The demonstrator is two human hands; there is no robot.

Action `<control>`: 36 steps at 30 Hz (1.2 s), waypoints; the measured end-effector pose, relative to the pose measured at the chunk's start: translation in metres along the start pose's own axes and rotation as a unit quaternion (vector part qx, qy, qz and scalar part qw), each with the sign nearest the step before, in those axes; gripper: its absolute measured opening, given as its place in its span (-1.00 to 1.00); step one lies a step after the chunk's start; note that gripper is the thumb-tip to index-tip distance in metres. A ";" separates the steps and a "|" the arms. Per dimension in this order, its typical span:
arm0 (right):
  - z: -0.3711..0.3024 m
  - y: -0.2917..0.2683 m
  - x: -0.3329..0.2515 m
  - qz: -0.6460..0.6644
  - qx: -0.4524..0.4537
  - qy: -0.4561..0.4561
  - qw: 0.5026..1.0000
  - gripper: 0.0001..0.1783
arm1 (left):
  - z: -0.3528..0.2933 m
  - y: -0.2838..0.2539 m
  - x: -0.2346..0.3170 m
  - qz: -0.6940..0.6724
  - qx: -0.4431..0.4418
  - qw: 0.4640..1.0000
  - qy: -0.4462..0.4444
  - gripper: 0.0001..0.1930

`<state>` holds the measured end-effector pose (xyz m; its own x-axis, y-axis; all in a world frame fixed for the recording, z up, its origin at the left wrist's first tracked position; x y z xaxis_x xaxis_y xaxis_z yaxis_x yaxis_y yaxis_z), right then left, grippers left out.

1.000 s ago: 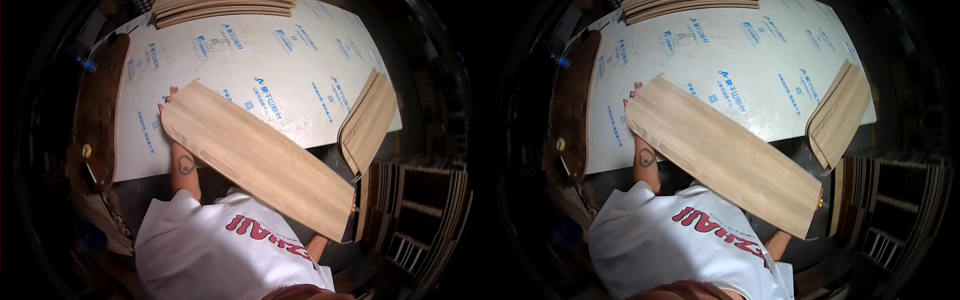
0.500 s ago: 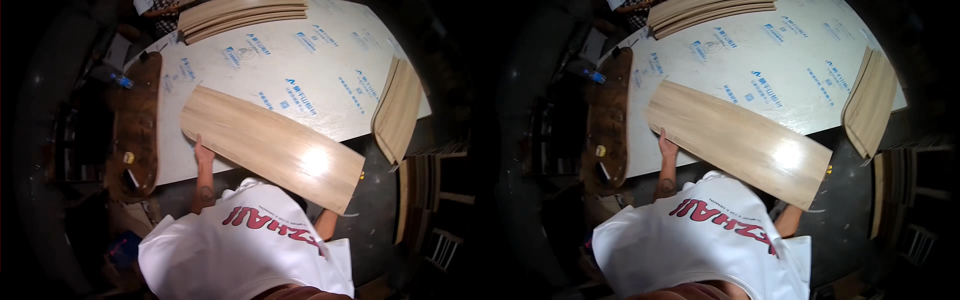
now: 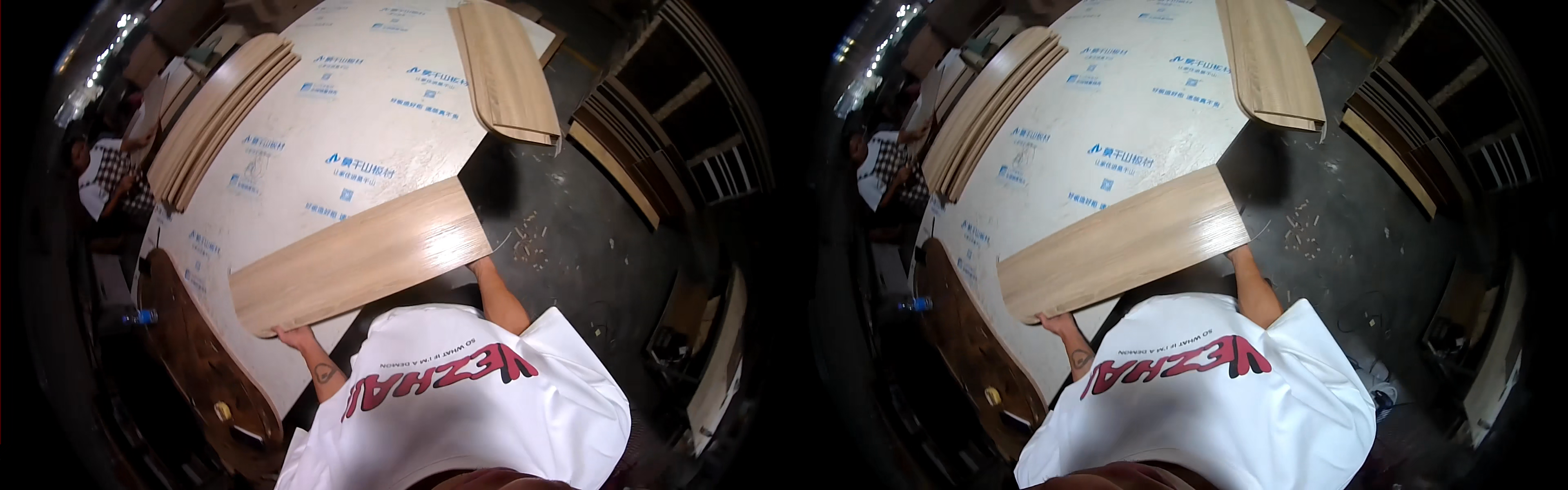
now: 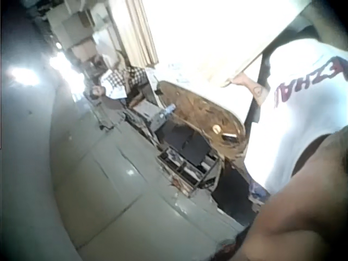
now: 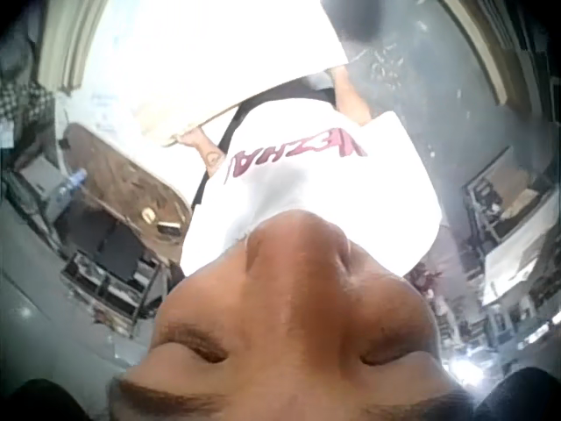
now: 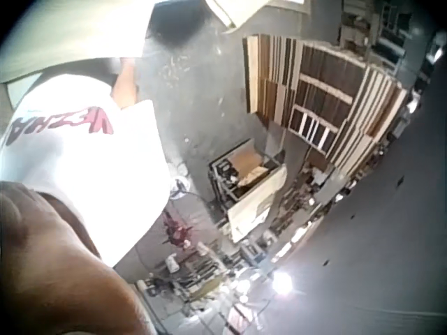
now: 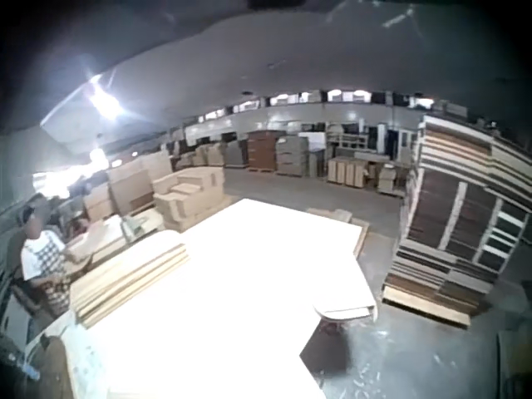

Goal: The person trims the excess veneer from the edges of a curved wooden board using a utility knife.

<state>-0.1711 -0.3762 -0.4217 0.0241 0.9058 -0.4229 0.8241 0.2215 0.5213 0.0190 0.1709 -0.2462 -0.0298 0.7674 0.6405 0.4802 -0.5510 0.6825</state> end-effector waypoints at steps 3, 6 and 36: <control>-0.005 -0.027 0.014 -0.097 0.023 0.032 0.994 -0.53 | 0.033 -0.004 0.000 -0.040 -0.046 0.998 -0.010 -0.28; -0.053 -0.033 0.044 -0.399 0.140 0.144 0.895 -0.73 | 0.068 -0.046 0.071 0.219 0.025 0.962 -0.160 -0.30; -0.213 0.115 -0.117 -0.732 0.019 0.182 0.656 -0.74 | -0.084 0.266 -0.310 0.809 -0.292 0.450 0.240 -0.36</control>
<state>-0.1997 -0.3795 -0.1543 -0.9404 -0.2407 -0.2401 -0.1740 0.9475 -0.2684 0.0826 -0.2408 -0.2335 -0.3077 -0.8756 0.3724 -0.0946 -0.3613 -0.9277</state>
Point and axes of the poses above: each hand's wrist, its own z-axis towards the middle knuckle, its own y-axis out of the palm, x = y × z, the point moved 6 cm from there along z, towards the middle knuckle, and after that the axes turned 4 degrees about -x, right-handed, at the moved point
